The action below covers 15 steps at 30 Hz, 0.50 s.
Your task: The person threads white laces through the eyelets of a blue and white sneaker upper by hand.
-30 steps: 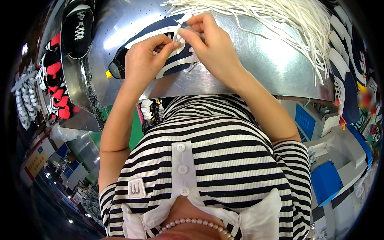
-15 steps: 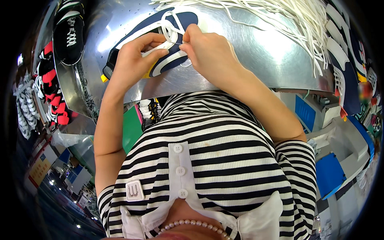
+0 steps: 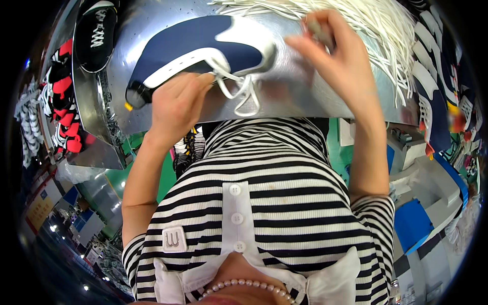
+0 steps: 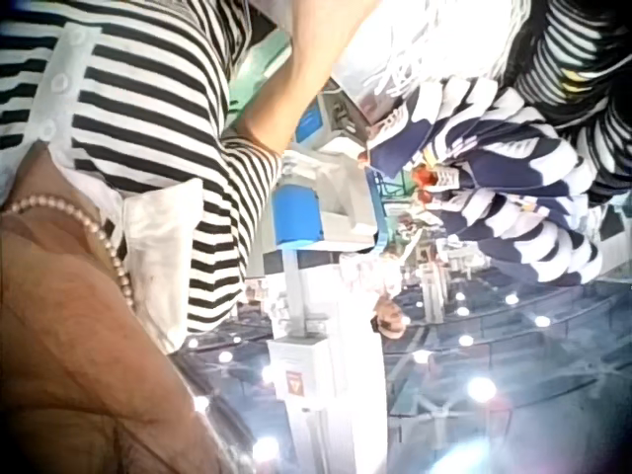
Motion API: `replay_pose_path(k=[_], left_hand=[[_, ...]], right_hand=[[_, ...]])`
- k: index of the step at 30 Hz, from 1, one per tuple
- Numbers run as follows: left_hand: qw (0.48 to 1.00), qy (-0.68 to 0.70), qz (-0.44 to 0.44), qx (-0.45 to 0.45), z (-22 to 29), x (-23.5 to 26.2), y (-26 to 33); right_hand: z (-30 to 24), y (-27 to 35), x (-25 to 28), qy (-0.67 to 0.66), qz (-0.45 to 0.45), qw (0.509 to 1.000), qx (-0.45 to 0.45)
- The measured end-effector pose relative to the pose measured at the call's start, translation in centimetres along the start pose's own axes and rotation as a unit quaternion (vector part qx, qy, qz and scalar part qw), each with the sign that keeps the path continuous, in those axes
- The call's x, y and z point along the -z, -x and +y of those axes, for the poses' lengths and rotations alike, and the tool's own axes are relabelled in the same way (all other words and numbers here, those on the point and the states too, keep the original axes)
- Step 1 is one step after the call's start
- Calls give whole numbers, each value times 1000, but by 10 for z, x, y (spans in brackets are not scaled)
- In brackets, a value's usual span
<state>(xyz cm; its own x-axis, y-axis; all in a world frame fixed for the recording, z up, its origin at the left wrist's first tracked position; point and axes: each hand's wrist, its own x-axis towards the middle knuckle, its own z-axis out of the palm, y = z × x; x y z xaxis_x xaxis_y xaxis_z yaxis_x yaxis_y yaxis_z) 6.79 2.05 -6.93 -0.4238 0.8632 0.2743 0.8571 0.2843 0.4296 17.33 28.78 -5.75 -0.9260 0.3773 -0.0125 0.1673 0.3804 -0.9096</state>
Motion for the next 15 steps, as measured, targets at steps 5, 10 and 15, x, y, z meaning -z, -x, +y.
replay_pose_path(k=[5,10,15], left_hand=[[980,138,-62,132,-8,2,-7],[742,413,-245,468,-21,24,-25],[766,474,-139,411,-38,1,-22]], right_hand=[[11,-28,-54,-107,-21,993,-54],[7,-22,-75,-82,25,995,42],[7,-21,-82,9,16,1000,21]])
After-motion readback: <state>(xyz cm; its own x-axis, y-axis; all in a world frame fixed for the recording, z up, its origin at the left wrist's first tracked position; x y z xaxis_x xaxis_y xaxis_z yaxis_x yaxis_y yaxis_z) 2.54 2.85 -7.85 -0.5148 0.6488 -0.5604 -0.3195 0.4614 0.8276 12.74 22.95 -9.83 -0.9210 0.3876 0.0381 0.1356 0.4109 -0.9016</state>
